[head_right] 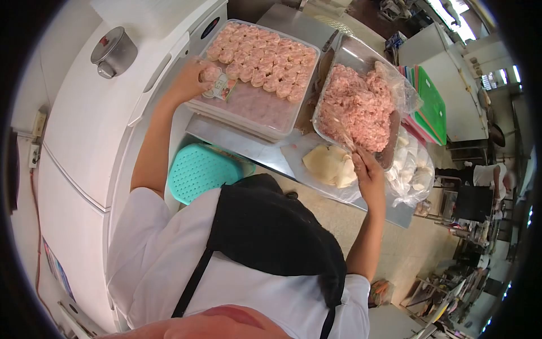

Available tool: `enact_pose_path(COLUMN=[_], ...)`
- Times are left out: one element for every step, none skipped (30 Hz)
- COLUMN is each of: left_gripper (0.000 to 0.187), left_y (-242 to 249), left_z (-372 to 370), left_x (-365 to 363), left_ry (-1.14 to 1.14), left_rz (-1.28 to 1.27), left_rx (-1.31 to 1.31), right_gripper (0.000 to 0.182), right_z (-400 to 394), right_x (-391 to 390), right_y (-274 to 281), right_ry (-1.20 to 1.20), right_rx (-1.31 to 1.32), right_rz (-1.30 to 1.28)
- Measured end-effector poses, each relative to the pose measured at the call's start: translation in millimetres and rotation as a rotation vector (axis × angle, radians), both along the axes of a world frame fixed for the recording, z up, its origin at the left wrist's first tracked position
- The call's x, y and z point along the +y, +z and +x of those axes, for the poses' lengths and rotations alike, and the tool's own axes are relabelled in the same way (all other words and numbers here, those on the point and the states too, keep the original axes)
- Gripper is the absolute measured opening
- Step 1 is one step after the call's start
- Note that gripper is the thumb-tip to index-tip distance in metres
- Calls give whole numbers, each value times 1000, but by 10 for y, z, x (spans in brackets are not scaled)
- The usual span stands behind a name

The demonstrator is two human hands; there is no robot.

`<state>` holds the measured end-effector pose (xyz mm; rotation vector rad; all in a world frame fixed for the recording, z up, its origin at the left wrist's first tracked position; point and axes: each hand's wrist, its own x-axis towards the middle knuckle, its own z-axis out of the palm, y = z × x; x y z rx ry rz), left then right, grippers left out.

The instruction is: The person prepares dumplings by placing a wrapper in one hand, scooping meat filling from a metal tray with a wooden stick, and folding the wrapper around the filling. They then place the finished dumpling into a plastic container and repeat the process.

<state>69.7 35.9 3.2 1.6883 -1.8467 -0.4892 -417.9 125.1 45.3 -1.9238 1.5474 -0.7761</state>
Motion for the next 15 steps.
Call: enact_pose_path(left_gripper=[45,44,43,42,42,43,43,44,49,54,59,61,62,64,65], left_y=[-112,-224,-173,-66,-5,-13,-41,-71,-105,-147,-188,-235,-273,-306,-315], left_z=[54,107,95,48,0,-43,-85,-114,-131,-149,-168,-178,-183,-181,-182], left_x=[-55,-121,-160,-195,-217,-228,-241,-256,-276,-298,-313,-344,-391,-441,-487], left_ry=[26,47,36,26,17,43,68,93,98,102,106,103,101,101,103], left_rz=[-117,-235,-176,-115,-54,-18,16,50,34,17,2,-16,-33,-50,-29], left_rx=[-92,-184,-192,-200,-209,-190,-171,-152,-147,-142,-136,-138,-141,-143,-145], right_gripper=[32,31,31,31,30,31,32,33,33,33,33,33,33,33,33], right_z=[-47,-60,-59,-53,-44,-25,1,11,4,-6,-16,-25,-33,-46,-63], right_x=[105,193,247,297,335,366,392,404,408,415,427,441,450,452,451], right_y=[-16,-34,-48,-63,-75,-70,-54,-46,-60,-84,-100,-95,-81,-75,-83], right_ry=[-64,-134,-155,-177,-198,-212,-226,-240,-243,-247,-252,-248,-245,-239,-235], right_rx=[-42,-84,-125,-166,-207,-194,-181,-168,-174,-180,-186,-176,-166,-155,-157], right_rz=[62,124,148,172,196,211,224,236,234,232,232,232,232,233,230])
